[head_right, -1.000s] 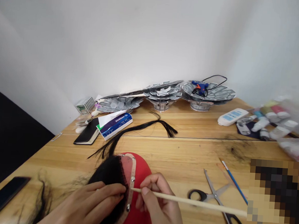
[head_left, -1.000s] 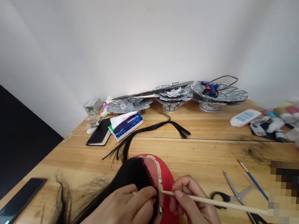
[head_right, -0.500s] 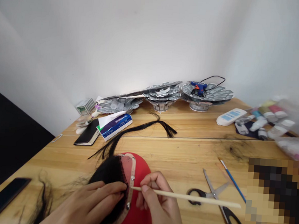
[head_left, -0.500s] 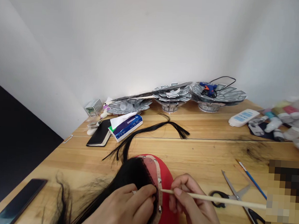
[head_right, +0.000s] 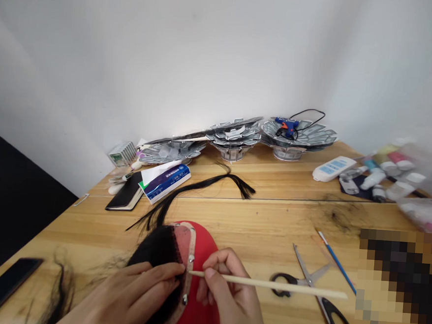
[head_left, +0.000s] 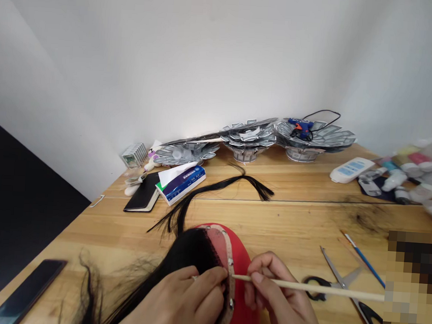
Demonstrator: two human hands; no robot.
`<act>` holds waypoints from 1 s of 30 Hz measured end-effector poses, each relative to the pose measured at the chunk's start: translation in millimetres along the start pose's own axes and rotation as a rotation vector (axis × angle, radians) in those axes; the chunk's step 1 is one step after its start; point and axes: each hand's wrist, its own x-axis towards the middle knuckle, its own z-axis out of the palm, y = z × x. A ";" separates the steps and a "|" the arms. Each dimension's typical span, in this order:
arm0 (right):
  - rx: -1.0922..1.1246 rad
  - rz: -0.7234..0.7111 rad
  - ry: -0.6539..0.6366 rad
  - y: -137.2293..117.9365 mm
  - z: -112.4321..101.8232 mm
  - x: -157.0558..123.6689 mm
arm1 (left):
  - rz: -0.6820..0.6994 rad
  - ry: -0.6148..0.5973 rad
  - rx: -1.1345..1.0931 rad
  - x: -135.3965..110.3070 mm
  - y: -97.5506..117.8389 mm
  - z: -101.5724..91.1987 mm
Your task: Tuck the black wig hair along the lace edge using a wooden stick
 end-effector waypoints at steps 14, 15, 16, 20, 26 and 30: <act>-0.031 0.031 0.081 -7.5 5.8 1.4 | 0.004 -0.165 -0.092 11.1 -1.4 -12.0; -0.034 0.032 0.079 -7.6 5.8 0.6 | 0.003 -0.171 -0.095 12.3 -1.4 -15.1; -0.037 0.032 0.076 -7.5 5.8 -0.2 | 0.003 -0.165 -0.096 12.7 -1.6 -17.9; -0.039 0.038 0.090 -6.6 6.1 -1.5 | 0.010 -0.210 -0.069 10.4 -4.0 -25.4; -0.048 0.043 0.114 -9.5 9.3 2.2 | 0.026 -0.228 -0.089 11.3 -4.4 -25.6; -0.056 0.044 0.122 -9.0 9.9 4.3 | 0.002 -0.230 -0.132 13.0 -3.8 -25.1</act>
